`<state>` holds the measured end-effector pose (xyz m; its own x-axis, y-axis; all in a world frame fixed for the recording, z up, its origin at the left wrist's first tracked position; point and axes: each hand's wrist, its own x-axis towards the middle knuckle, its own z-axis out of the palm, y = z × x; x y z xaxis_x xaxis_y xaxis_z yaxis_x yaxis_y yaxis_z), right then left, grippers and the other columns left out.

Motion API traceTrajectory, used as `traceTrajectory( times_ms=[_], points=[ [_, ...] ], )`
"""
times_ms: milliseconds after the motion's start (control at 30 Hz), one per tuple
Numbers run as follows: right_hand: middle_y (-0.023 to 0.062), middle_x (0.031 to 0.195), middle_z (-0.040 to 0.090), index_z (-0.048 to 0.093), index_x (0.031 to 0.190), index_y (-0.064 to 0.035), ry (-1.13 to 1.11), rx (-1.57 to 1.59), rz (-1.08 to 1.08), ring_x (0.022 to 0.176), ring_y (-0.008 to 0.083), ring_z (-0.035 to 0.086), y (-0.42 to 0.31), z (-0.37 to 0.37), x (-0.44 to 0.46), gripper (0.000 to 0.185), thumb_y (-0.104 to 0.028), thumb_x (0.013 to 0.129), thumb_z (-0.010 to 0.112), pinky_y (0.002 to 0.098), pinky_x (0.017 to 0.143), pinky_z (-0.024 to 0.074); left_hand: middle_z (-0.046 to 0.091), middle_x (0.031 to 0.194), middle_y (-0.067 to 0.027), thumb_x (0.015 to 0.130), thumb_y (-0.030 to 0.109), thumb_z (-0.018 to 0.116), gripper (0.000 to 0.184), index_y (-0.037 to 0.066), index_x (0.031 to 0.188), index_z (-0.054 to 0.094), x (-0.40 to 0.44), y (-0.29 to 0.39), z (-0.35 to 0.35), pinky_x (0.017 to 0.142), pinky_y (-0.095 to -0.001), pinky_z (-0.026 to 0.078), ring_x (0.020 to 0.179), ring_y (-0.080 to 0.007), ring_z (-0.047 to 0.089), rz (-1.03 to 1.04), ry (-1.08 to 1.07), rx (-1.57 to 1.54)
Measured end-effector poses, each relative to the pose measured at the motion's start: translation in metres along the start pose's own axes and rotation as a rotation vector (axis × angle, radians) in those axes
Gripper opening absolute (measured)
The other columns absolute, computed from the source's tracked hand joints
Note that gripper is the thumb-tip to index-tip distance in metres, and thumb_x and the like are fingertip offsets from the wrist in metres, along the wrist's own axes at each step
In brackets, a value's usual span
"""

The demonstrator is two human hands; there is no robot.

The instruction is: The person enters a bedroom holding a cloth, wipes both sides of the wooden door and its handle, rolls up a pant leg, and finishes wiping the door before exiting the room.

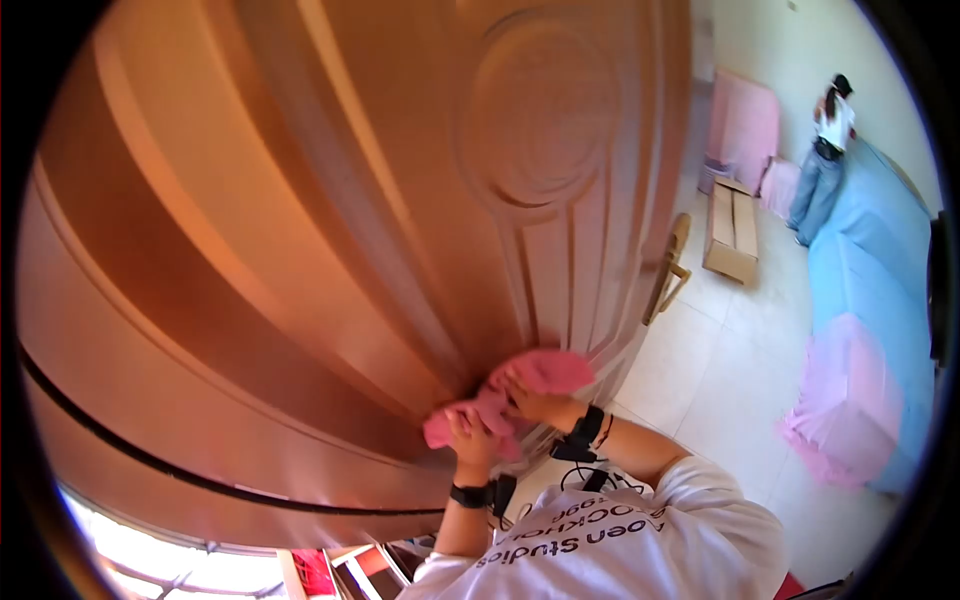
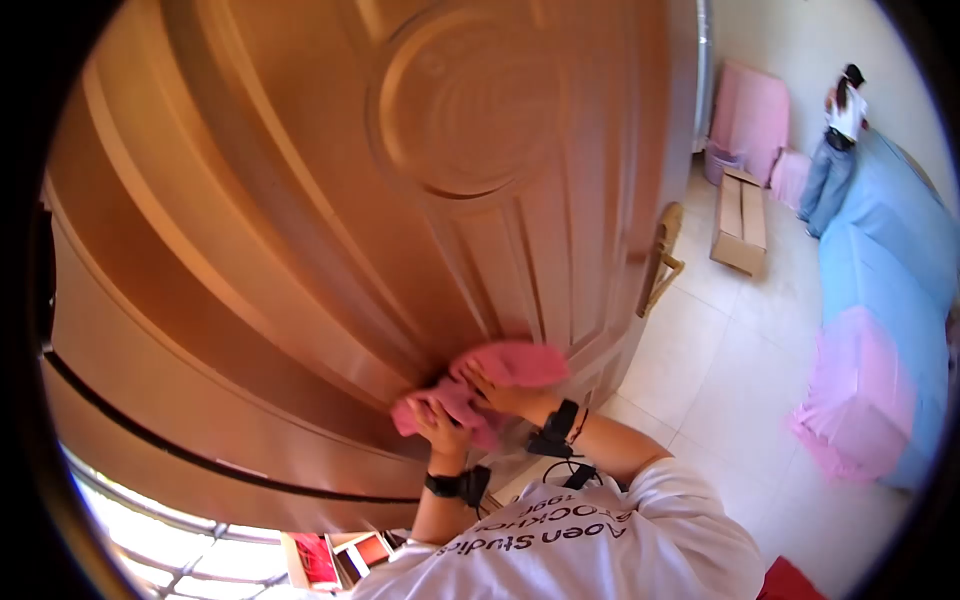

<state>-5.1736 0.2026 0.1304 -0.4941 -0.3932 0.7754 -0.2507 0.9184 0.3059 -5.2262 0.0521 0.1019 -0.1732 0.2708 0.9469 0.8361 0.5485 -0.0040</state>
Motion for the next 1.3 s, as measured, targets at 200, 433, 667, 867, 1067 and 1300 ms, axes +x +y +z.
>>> traceTrajectory(
  times_ms=[200, 433, 667, 867, 1067, 1300],
  points=[
    [0.0099, 0.109, 0.049, 0.052, 0.106, -0.0103, 0.052, -0.024, -0.084, 0.096, 0.0258, 0.049, 0.020, -0.015, 0.002, 0.043, -0.025, 0.066, 0.059, 0.0403, 0.073, 0.0424, 0.034, 0.115, -0.0263, 0.062, 0.015, 0.056, 0.047, 0.004, 0.106, 0.047, 0.038, 0.027, -0.028, 0.065, -0.0443, 0.045, 0.089, -0.0408, 0.049, -0.053, -0.158, 0.061],
    [0.0090, 0.127, 0.030, 0.037, 0.119, -0.0076, 0.324, 0.623, 0.426, 0.110, 0.0223, 0.038, 0.124, -0.117, 0.113, 0.059, -0.026, 0.067, 0.056, 0.0383, 0.088, 0.0312, 0.015, 0.128, -0.0272, 0.066, 0.016, 0.054, 0.060, 0.001, 0.119, 0.032, 0.206, 0.078, -0.038, 0.079, -0.0430, 0.038, 0.104, -0.0470, 0.033, -0.169, -0.244, 0.070],
    [0.0144, 0.128, 0.028, 0.042, 0.115, -0.0033, 0.030, 0.104, 0.116, 0.095, 0.0207, 0.048, 0.134, -0.029, -0.017, 0.052, -0.025, 0.068, 0.047, 0.0344, 0.077, 0.0386, 0.018, 0.125, -0.0301, 0.061, 0.023, 0.056, 0.066, 0.002, 0.119, 0.033, 0.105, 0.117, 0.061, 0.074, -0.0443, 0.041, 0.104, -0.0488, 0.033, -0.316, -0.454, 0.094],
    [0.0127, 0.126, 0.031, 0.044, 0.111, -0.0007, -0.076, 0.363, -0.094, 0.115, 0.0202, 0.032, 0.179, -0.034, -0.095, 0.046, -0.022, 0.071, 0.043, 0.0296, 0.091, 0.0314, 0.022, 0.127, -0.0238, 0.070, 0.023, 0.050, 0.060, 0.004, 0.123, 0.029, 0.039, 0.151, 0.113, 0.060, -0.0405, 0.045, 0.091, -0.0370, 0.049, -0.229, -0.769, 0.270],
    [0.0118, 0.125, 0.033, 0.042, 0.111, -0.0009, 0.294, 0.584, 0.158, 0.108, 0.0269, 0.039, 0.294, -0.124, 0.014, 0.045, -0.018, 0.070, 0.047, 0.0339, 0.087, 0.0333, 0.016, 0.129, -0.0236, 0.072, 0.022, 0.049, 0.056, 0.002, 0.122, 0.030, 0.226, 0.184, 0.128, 0.065, -0.0396, 0.044, 0.098, -0.0413, 0.043, -0.181, -0.260, 0.344],
    [0.0068, 0.121, 0.039, 0.037, 0.118, -0.0032, 0.187, 0.249, 0.171, 0.071, 0.0187, 0.047, 0.333, -0.131, 0.000, 0.060, -0.028, 0.066, 0.054, 0.0306, 0.067, 0.0385, 0.009, 0.131, -0.0230, 0.072, 0.023, 0.048, 0.061, -0.001, 0.124, 0.024, 0.262, 0.216, 0.164, 0.082, -0.0422, 0.036, 0.116, -0.0419, 0.022, -0.217, -0.174, 0.395]
  ],
)
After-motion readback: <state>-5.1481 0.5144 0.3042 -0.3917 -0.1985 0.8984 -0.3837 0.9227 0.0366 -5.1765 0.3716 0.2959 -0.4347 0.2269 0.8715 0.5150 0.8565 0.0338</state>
